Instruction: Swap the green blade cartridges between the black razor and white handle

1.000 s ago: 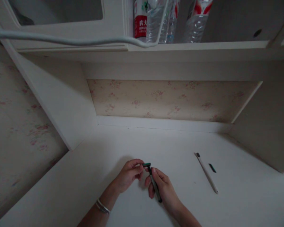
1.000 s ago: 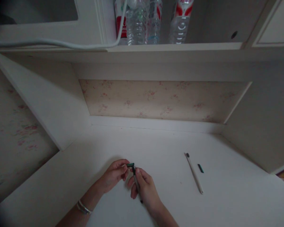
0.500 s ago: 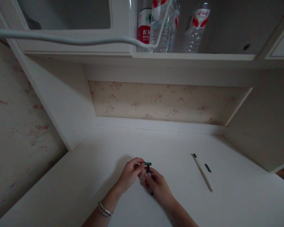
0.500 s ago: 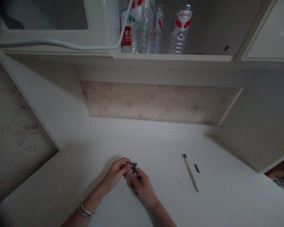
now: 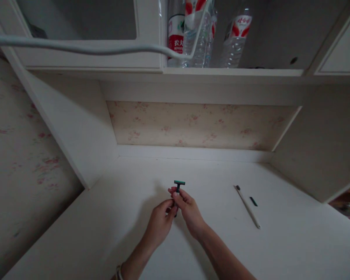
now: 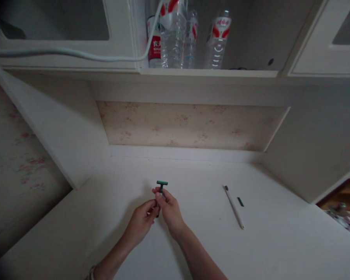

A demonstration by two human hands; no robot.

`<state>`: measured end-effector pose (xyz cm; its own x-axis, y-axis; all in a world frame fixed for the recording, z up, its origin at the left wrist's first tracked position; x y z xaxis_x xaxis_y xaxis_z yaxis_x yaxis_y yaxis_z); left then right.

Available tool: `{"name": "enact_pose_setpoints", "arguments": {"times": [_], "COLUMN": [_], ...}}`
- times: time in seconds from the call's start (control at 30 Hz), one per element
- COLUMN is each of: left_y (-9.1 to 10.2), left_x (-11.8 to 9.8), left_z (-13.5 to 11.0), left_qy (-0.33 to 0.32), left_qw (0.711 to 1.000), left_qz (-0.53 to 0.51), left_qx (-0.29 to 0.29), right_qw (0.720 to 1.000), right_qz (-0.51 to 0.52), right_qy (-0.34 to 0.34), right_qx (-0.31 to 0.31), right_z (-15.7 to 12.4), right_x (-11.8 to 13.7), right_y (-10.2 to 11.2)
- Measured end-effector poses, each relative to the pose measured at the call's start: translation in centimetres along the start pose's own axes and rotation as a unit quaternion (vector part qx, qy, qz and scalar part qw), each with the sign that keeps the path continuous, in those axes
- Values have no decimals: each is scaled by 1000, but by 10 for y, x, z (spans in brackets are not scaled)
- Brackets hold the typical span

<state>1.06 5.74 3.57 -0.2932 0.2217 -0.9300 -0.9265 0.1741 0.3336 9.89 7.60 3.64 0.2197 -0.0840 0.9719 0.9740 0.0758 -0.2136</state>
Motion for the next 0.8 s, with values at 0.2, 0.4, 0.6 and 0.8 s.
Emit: {"name": "enact_pose_setpoints", "arguments": {"times": [0.2, 0.4, 0.6, 0.8], "left_y": [55, 151, 193, 194], "left_x": [37, 81, 110, 123], "left_z": [27, 56, 68, 76], "left_qy": [30, 123, 187, 194], "left_qw": [967, 899, 851, 833], "left_qz": [251, 417, 488, 518], "left_qx": [-18, -54, -43, -33], "right_qw": [850, 696, 626, 620], "right_qz": [-526, -696, -737, -742], "right_qy": [9, -100, -220, -235], "right_qx": [-23, -144, -131, -93], "right_z": [17, 4, -27, -26], "right_x": [13, 51, 41, 23], "right_y": [48, 195, 282, 281]}}
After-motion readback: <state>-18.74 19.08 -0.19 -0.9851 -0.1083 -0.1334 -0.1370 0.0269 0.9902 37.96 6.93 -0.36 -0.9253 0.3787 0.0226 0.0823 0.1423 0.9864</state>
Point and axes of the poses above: each hand's wrist, its own z-axis towards the middle knuckle, its own y-axis out of the back of the hand, x = y × z, the point moved 9 cm from there along z, towards the middle knuckle, and after that the axes turned 2 degrees about y, right-handed, at the moved point
